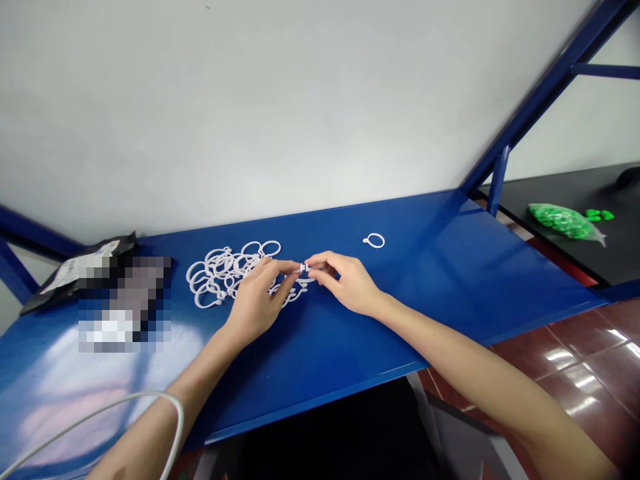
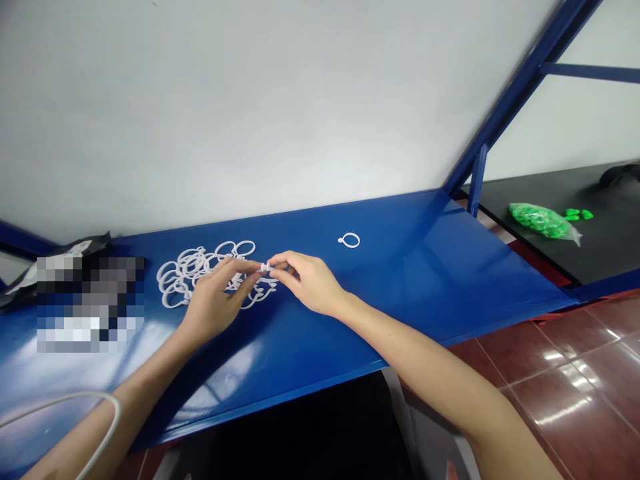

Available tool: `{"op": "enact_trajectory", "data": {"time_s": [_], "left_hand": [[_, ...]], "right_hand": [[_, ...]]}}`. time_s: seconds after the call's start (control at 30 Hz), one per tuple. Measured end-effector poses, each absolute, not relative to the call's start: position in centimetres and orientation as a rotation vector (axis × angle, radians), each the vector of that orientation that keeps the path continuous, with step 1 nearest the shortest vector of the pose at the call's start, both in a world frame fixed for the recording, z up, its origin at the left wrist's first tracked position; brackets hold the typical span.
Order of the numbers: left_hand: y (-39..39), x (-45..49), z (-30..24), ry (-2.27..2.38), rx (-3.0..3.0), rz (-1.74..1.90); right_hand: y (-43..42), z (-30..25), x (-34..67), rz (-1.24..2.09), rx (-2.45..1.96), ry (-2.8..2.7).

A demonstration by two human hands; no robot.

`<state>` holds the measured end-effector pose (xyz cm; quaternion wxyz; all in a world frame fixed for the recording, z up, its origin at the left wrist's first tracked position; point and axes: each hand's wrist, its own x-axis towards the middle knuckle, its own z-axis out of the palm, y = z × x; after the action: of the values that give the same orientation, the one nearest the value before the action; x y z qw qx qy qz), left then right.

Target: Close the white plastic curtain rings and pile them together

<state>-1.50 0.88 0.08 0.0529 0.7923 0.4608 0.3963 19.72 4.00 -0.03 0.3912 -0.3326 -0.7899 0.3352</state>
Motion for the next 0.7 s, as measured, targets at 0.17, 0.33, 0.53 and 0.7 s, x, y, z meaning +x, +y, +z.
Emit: {"op": "enact_trajectory", "data": {"time_s": [0.17, 0.33, 0.53, 0.7], "left_hand": [[0.1, -0.6, 0.8, 1.398, 2.147, 1.232], [-0.4, -0.1, 1.2, 1.394, 2.079, 1.249], [-0.6, 0.0, 1.1, 1.378, 2.09, 1.288], [-0.4, -0.2, 0.6, 1.302, 2.074, 1.34]], "right_hand": [[3.3, 0.4, 19.8, 0.685, -0.81, -2.08], [3.1, 0.5, 19.9, 0.566, -0.772, -2.147], [2.9, 0.6, 20.0, 0.433, -0.773, -2.202], [2.7, 0.7, 19.9, 0.402, -0.779, -2.239]]}}
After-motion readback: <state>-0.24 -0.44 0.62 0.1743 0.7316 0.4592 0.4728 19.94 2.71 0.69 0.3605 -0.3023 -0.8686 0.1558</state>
